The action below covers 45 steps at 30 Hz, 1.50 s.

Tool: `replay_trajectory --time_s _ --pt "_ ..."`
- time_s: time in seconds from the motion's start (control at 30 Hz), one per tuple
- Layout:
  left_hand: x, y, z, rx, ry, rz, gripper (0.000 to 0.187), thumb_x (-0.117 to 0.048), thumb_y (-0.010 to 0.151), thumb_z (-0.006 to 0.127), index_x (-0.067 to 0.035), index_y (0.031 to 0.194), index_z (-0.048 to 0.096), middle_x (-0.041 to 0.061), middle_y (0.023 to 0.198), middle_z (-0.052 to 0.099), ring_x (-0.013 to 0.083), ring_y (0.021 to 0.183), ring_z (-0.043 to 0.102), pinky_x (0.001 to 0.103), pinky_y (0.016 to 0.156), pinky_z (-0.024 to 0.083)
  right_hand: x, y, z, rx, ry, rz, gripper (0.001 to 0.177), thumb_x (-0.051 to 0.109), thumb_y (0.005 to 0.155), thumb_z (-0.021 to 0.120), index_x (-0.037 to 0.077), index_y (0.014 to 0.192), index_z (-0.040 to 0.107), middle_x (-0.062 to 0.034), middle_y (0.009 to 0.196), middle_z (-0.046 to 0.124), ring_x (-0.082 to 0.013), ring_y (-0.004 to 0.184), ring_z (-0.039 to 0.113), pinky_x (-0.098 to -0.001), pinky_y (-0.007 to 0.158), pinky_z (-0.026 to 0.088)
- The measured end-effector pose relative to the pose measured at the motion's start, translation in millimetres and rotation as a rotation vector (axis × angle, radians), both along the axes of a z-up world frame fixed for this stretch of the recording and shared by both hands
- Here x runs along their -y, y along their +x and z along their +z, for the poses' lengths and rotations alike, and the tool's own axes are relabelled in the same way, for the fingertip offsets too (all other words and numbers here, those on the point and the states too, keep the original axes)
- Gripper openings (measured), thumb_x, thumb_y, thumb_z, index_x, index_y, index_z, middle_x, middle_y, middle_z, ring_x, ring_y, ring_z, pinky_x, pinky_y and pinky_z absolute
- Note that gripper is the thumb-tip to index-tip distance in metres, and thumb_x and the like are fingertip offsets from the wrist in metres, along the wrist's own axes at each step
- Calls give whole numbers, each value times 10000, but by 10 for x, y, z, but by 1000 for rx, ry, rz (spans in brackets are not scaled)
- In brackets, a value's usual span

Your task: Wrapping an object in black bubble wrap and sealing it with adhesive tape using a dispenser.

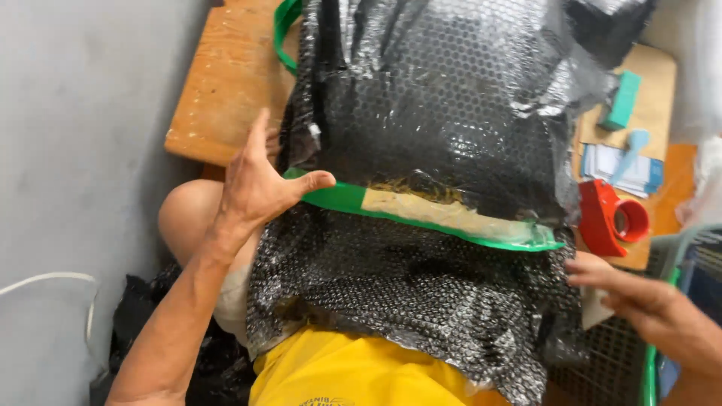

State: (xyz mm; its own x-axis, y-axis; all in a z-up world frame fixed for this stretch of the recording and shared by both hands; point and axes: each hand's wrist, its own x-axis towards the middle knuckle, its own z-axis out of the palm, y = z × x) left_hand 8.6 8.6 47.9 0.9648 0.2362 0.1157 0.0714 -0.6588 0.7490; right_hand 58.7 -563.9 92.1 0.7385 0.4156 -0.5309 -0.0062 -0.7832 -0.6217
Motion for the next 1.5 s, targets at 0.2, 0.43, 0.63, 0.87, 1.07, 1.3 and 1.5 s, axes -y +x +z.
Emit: replay_trajectory --time_s 0.2,0.43,0.63,0.87,1.07,1.3,1.5 --pt "159 190 -178 202 45 219 776 -151 852 784 170 1437 387 242 1064 749 311 808 767 385 651 609 -782 486 56 323 328 -565 269 61 1053 530 -27 1298 597 -200 1297 622 -275 1141 618 -374 1002 537" --pt "-420 96 -387 -123 -1167 328 535 28 843 690 22 1357 539 124 971 682 180 752 670 311 689 614 -1112 1180 -415 39 345 -732 557 461 1083 378 -7 1373 463 -165 1319 520 -268 1173 525 -386 980 449" --pt "-950 624 -172 -336 -970 257 633 -403 775 699 -14 1269 624 192 1236 656 262 1065 622 389 897 498 -966 1774 -732 -97 359 -938 681 528 1072 353 -12 1485 383 -296 1457 479 -428 1361 491 -547 1099 420" --pt "-1024 2466 -20 -38 -492 318 492 -605 862 706 -113 865 720 -35 786 690 26 599 577 177 461 430 -1658 1711 -252 1128 98 -349 552 370 1181 409 -130 1411 442 -331 1381 445 -475 1311 433 -551 1089 351" --pt "-680 3871 -37 -119 -306 491 793 -857 693 603 -65 700 645 78 776 665 199 681 665 373 662 582 -2571 1760 -242 1029 -101 54 740 672 994 294 226 1573 409 -177 1712 92 -429 1560 97 -721 1161 -99" --pt "-948 4460 -606 -93 -715 621 190 24 783 648 101 924 749 128 807 785 198 650 725 275 623 591 -2541 1763 -347 914 -128 53 784 681 929 424 242 1578 385 -154 1709 159 -383 1559 114 -712 1160 -50" --pt "-1117 4575 -571 -281 -858 533 553 -267 780 657 44 1237 670 167 1305 676 284 1170 625 352 870 505 -2543 1738 -404 957 -134 74 784 648 923 485 222 1575 393 -183 1700 176 -401 1555 120 -707 1166 -34"
